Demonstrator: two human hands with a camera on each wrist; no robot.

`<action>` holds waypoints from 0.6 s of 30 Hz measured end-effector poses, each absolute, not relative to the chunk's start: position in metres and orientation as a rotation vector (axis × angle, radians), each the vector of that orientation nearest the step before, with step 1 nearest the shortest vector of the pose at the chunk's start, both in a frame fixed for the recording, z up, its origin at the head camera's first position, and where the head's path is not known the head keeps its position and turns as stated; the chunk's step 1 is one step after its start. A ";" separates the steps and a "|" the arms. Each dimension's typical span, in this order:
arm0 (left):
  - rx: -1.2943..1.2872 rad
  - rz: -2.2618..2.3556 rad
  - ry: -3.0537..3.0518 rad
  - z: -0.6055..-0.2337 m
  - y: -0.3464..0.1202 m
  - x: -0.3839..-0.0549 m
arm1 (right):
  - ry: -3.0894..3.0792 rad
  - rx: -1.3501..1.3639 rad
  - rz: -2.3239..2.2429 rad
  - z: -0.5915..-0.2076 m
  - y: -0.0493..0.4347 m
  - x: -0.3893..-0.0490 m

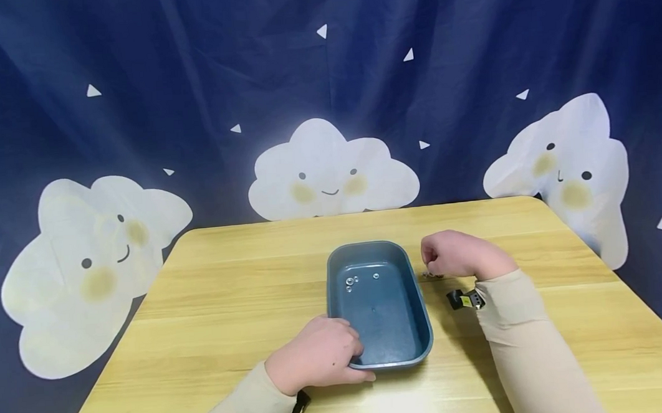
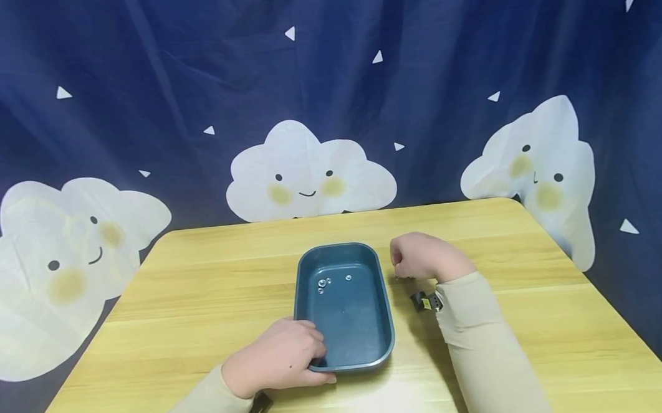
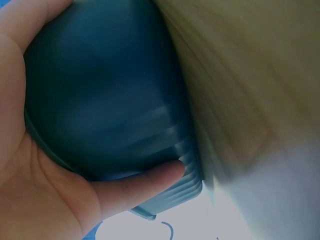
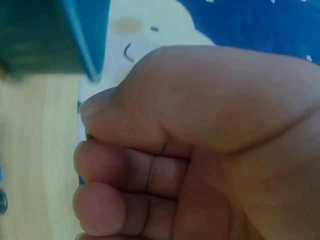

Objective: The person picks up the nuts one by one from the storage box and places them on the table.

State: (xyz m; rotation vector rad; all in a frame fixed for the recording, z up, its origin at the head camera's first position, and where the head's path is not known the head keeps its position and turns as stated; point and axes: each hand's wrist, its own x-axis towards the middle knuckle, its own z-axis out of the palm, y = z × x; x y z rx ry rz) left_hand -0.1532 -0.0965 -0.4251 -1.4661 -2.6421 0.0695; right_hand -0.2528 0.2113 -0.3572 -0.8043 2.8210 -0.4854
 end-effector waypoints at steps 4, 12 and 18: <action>-1.469 0.071 -2.623 -0.426 -0.097 -0.153 | 2.813 -0.774 -0.486 -0.364 0.222 -0.259; -1.468 0.077 -2.648 -0.422 -0.097 -0.152 | 2.765 -0.698 -0.508 -0.378 0.237 -0.269; -1.467 0.095 -2.655 -0.420 -0.096 -0.151 | 2.723 -0.656 -0.527 -0.384 0.243 -0.272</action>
